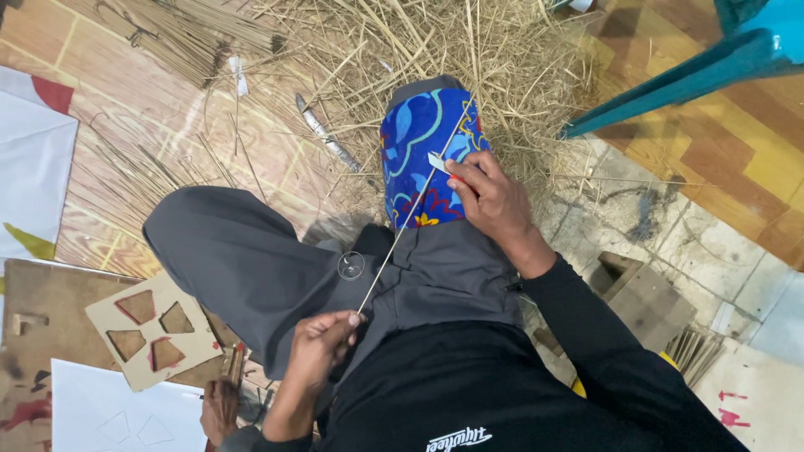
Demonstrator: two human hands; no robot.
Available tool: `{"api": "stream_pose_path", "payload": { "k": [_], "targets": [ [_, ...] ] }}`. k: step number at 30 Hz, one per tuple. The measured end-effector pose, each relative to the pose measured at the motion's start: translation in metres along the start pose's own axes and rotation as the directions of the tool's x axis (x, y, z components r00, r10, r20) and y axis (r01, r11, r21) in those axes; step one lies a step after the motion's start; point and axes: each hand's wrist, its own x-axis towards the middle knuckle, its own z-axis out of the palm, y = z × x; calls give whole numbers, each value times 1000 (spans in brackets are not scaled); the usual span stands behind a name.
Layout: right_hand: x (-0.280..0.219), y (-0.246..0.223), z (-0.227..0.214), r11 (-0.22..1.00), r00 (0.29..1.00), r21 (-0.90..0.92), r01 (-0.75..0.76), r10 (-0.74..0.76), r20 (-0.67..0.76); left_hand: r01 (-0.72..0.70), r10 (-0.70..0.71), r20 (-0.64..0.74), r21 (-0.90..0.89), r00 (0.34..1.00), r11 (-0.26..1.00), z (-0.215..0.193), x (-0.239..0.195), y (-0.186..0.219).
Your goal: The person sits on the floor and uses a utility knife to shave and shape thin wooden sticks held against a patterned knee rest. They repeatedly scrape the sticks to smooth them and occasionally trim the ends.
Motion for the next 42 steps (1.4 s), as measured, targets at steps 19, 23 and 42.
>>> {"api": "stream_pose_path", "payload": {
  "k": [19,23,42],
  "targets": [
    [-3,-15,-33,952,984,300,-53,102,-149,-777,879,58,498,472,385,119,96,72],
    [-7,-25,-30,989,991,86,-123,127,-37,-785,950,153,607,272,127,154,123,79],
    [2,-21,-7,994,987,13,-112,109,118,-537,957,221,839,187,-89,154,102,81]
  ]
}}
